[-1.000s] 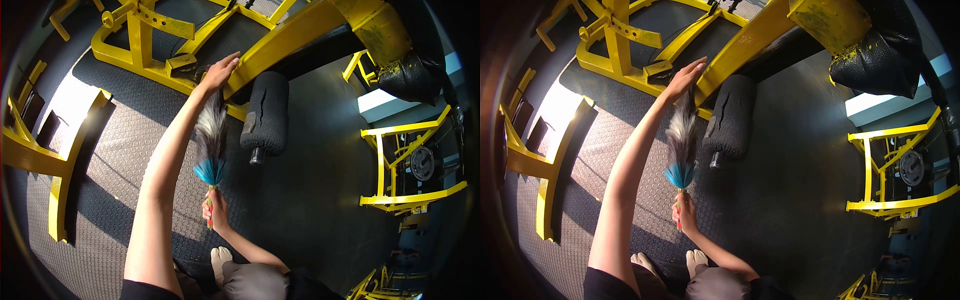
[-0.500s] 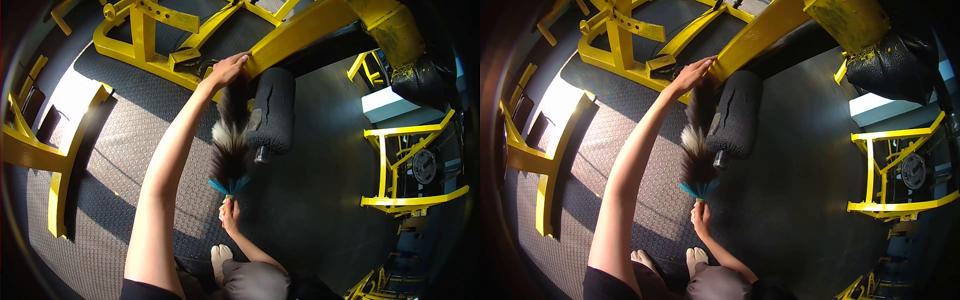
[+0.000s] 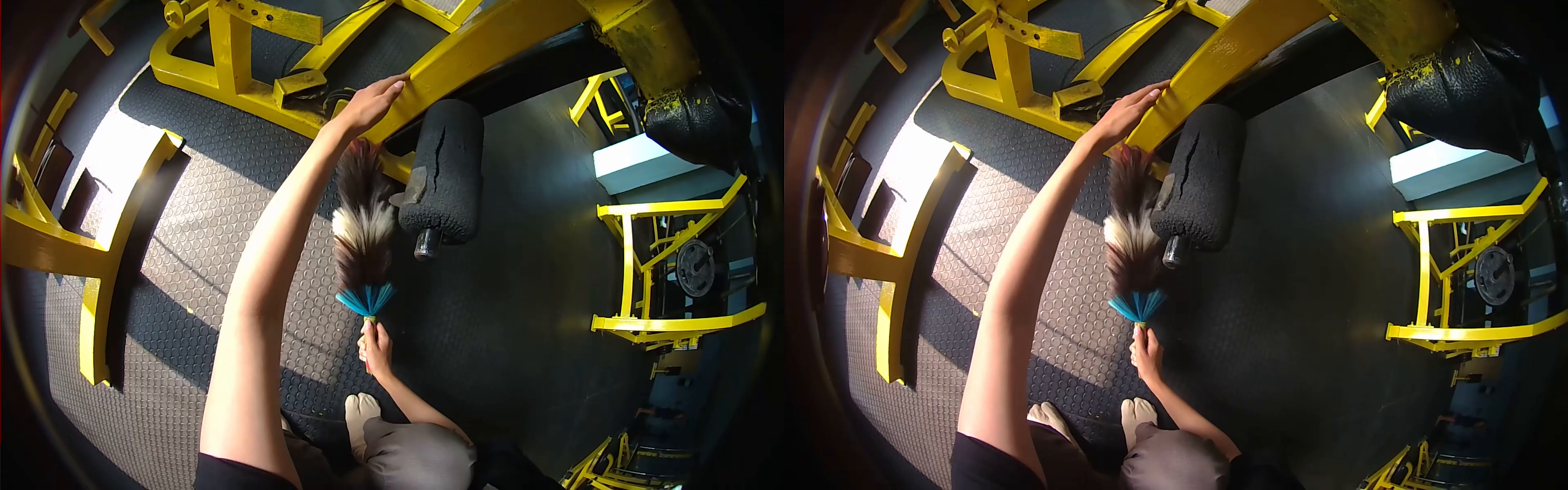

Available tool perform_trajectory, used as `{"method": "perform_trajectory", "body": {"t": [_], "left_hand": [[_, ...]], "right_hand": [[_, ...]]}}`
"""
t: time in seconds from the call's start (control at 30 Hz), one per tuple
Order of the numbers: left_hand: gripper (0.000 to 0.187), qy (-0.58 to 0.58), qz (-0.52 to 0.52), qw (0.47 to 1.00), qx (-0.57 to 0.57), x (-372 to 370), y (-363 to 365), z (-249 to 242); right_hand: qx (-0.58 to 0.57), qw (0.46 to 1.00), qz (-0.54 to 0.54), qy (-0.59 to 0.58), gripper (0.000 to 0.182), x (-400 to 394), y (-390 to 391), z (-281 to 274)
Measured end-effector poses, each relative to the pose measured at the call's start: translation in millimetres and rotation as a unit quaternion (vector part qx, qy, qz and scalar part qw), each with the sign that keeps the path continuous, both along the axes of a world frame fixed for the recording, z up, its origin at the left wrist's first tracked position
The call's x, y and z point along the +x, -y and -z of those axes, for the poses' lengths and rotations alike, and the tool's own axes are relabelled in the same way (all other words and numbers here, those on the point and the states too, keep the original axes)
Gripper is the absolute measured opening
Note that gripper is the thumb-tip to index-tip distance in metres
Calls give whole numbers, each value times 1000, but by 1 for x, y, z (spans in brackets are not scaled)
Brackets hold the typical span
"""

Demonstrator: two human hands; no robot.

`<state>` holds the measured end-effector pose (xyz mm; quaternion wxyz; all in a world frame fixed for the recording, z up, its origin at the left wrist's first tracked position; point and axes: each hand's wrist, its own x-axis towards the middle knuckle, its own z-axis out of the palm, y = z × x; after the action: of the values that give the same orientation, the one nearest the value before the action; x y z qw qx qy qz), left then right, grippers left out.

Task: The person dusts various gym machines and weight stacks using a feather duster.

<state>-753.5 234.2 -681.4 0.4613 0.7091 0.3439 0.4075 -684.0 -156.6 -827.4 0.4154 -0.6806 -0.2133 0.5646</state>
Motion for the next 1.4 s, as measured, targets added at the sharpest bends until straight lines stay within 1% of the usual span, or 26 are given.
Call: {"method": "perform_trajectory", "body": {"t": [0.03, 0.1, 0.13, 0.2, 0.23, 0.27, 0.33, 0.37, 0.4, 0.47, 0.57, 0.67, 0.73, 0.8, 0.87, 0.93, 1.07, 1.13, 1.2, 1.27, 1.33, 1.4], "left_hand": [[45, -8, -4, 1000, 5, 0, -1, 0], [45, -13, -1, 1000, 7, 0, -1, 0], [45, -15, -1, 1000, 6, 1, 0, 1], [45, -10, -6, 1000, 8, 2, 0, 0], [45, -11, -8, 1000, 8, 1, 0, 0], [45, -11, -5, 1000, 19, 1, -1, 0], [45, -12, -1, 1000, 27, 1, -1, 2], [46, -13, 0, 1000, 24, 1, -1, 3], [46, -14, 0, 1000, 22, 0, 0, 2], [45, -19, -2, 1000, 25, 0, 1, 1], [45, -30, -2, 999, 24, -2, 0, -2], [44, -28, 2, 999, 25, 0, -8, 3], [44, -30, 10, 999, 41, -1, -8, 6], [44, -33, 9, 999, 38, -1, -8, 5], [44, -35, 7, 999, 34, -1, -6, 4], [45, -40, 8, 999, 21, -2, -4, 1], [45, -57, 2, 998, -1, -3, -1, -3], [46, -62, 21, 998, -5, -2, -6, -1], [46, -53, 35, 998, 3, -3, -12, 3], [46, -44, 50, 998, 11, -4, -15, 6], [46, -38, 53, 998, 20, -3, -16, 7], [45, -40, 44, 998, 17, 1, -14, 8]], "right_hand": [[-1, 1000, 1, -1, 25, -1, -5, -5], [-14, 998, 8, -60, 26, -1, -20, -15], [-15, 998, 9, -61, 26, -4, -26, -18], [-57, 996, -23, -58, 27, -9, -38, -24], [-61, 996, -49, -33, 28, -11, -42, -27], [-62, 996, -49, -32, 28, -10, -47, -30], [-67, 992, -103, -23, 28, -7, -56, -38], [-71, 993, -82, -41, 28, -3, -56, -38], [-73, 992, -44, -89, 29, 5, -53, -39], [-58, 992, 6, -114, 30, 25, -42, -41], [-80, 992, 35, -96, 30, 32, -13, -47], [-82, 993, 30, -82, 30, 24, -4, -53], [-84, 992, 20, -90, 31, 18, -15, -57], [-78, 992, -38, -96, 31, 16, -40, -58], [-75, 991, -8, -115, 32, 21, -49, -61], [-71, 989, 7, -131, 31, 35, -41, -65], [-92, 992, 45, -74, 30, 49, -3, -78], [-103, 992, 25, -66, 29, 39, 5, -83], [-105, 992, -30, -68, 28, 30, -5, -84], [-98, 989, -88, -62, 29, 21, -31, -84], [-81, 989, -99, -78, 30, 14, -59, -80], [-74, 988, -66, -114, 30, 19, -81, -76]]}}
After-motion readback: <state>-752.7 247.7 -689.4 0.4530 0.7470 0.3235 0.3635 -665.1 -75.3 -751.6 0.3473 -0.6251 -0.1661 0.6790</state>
